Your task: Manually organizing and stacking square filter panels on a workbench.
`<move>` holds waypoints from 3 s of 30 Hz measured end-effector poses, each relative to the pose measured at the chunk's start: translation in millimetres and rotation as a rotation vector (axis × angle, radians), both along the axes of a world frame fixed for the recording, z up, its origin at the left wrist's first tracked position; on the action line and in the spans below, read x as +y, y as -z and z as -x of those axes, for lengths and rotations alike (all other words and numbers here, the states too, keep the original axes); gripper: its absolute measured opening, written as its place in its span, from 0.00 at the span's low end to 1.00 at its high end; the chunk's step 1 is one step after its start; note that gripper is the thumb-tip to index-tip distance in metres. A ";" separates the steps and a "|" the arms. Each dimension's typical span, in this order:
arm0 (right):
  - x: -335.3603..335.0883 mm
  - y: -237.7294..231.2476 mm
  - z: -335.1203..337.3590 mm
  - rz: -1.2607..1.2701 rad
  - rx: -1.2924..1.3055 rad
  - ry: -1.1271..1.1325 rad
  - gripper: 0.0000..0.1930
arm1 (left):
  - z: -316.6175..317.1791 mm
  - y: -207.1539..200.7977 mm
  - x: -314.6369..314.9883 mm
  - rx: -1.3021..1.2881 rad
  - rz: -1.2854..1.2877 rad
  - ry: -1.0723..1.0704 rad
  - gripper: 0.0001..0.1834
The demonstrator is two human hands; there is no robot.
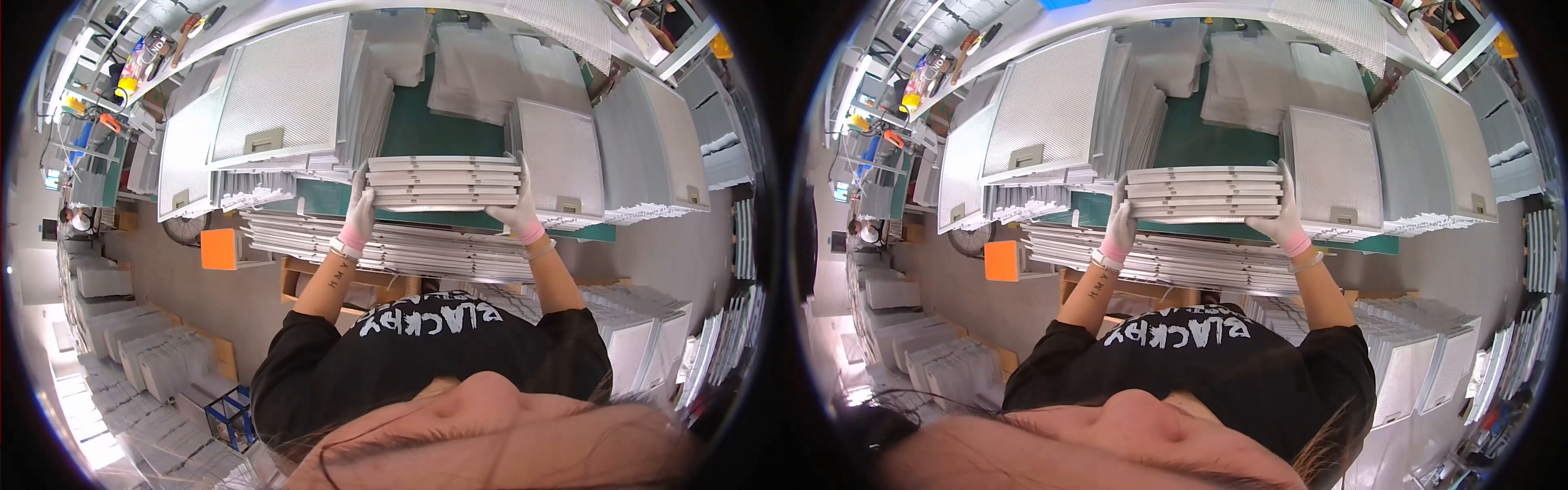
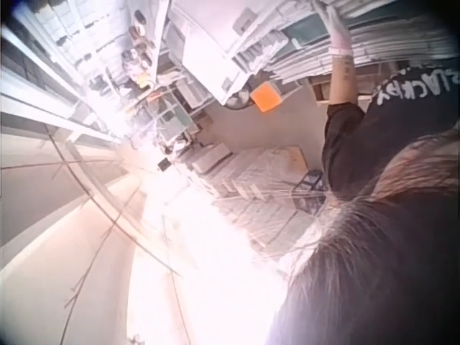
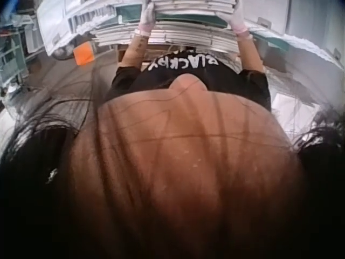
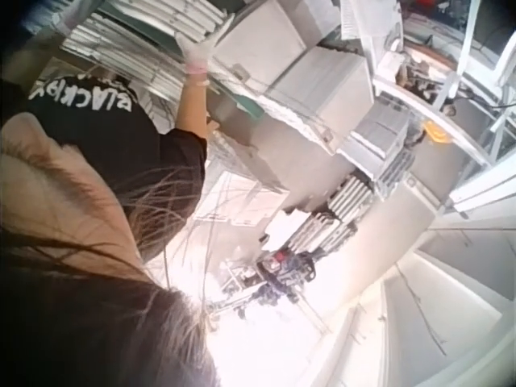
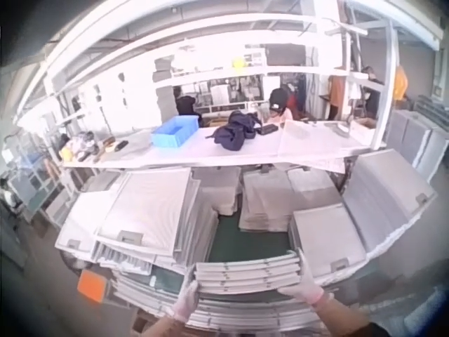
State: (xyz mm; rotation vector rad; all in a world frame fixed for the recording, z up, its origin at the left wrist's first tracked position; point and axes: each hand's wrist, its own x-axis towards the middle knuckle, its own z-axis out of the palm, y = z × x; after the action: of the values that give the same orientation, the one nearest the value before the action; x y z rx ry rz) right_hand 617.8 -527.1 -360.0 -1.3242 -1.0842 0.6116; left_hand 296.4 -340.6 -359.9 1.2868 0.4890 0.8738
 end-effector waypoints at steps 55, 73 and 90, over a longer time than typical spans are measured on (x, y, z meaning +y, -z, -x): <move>-39.6 -68.0 71.6 0.200 -1.147 0.184 0.31 | -68.5 -96.1 -35.1 0.991 -1.302 0.171 0.28; -33.9 -79.5 67.1 0.201 -1.155 0.211 0.36 | -64.9 -92.5 -11.6 0.913 -1.123 0.383 0.24; -41.5 -46.4 59.8 0.221 -0.543 0.354 0.61 | -70.6 -114.5 6.9 0.770 -1.240 0.660 0.36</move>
State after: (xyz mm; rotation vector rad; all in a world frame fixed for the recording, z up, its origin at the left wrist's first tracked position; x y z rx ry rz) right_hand 558.0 -568.6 -313.6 -1.8901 -1.1891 0.1021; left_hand 367.0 -333.7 -245.4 2.7432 0.0052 -0.0238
